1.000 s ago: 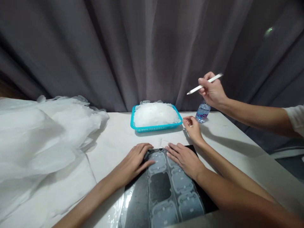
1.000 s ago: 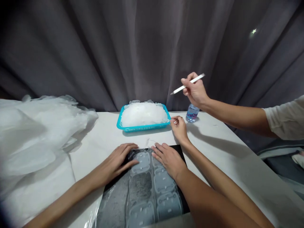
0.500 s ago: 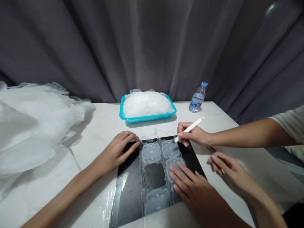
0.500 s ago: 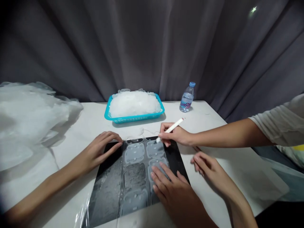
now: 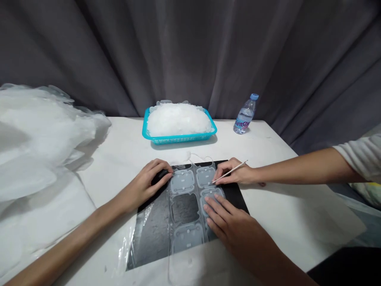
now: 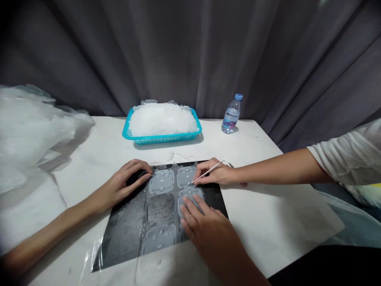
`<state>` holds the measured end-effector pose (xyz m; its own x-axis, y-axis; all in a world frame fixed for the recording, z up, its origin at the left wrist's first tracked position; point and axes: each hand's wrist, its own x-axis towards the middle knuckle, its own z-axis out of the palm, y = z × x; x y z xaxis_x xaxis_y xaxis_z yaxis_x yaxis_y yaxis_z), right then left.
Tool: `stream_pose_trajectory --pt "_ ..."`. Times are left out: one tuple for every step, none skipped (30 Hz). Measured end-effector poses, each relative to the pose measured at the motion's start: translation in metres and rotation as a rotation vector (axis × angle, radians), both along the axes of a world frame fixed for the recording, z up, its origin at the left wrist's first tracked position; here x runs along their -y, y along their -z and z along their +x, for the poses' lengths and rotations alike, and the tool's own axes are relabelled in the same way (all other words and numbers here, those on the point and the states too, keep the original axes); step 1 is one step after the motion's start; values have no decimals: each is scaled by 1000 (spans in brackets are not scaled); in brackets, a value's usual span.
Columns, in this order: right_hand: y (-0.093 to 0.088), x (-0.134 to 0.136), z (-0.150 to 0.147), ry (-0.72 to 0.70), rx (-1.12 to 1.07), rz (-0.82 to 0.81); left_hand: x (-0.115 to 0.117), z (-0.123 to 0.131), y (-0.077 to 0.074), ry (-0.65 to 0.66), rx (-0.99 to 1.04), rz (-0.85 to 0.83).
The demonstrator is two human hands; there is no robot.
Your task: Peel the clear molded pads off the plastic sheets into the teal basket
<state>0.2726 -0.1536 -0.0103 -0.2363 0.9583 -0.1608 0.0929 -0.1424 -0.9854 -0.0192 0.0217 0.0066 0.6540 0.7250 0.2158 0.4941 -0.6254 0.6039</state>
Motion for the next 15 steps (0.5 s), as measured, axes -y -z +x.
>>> stream_pose_trajectory --pt "-1 0 1 -33 75 38 0 0 0 -6 5 2" --pt "-1 0 3 -76 183 96 0 -1 0 -11 7 6" --pt "-1 0 4 -126 309 166 1 -1 1 -14 6 9" --pt "0 -1 5 -179 433 236 1 -1 1 -14 3 12" --pt "1 -2 5 -226 539 300 2 -1 1 -14 -3 13" --pt "2 -2 5 -257 613 350 2 -1 2 -14 -11 14" --pt "2 -2 5 -281 665 387 2 0 3 -16 -18 14" --pt "2 -2 4 -300 701 413 1 2 3 -18 -23 16" --pt "2 -1 3 -312 723 429 0 3 4 -19 -25 19" --pt "1 0 2 -316 736 438 -1 4 4 -17 -24 21" --pt "0 1 0 -326 740 441 -2 5 4 -13 -21 22" --pt "-2 0 0 -339 737 440 -3 4 3 -12 -13 25" --pt "-4 -3 0 -343 729 439 -2 0 1 -20 -3 26" --pt "-8 -9 1 -339 717 437 0 -5 -2 -37 9 21" --pt "-13 -18 4 -338 700 432 7 -14 -6 -67 19 11"
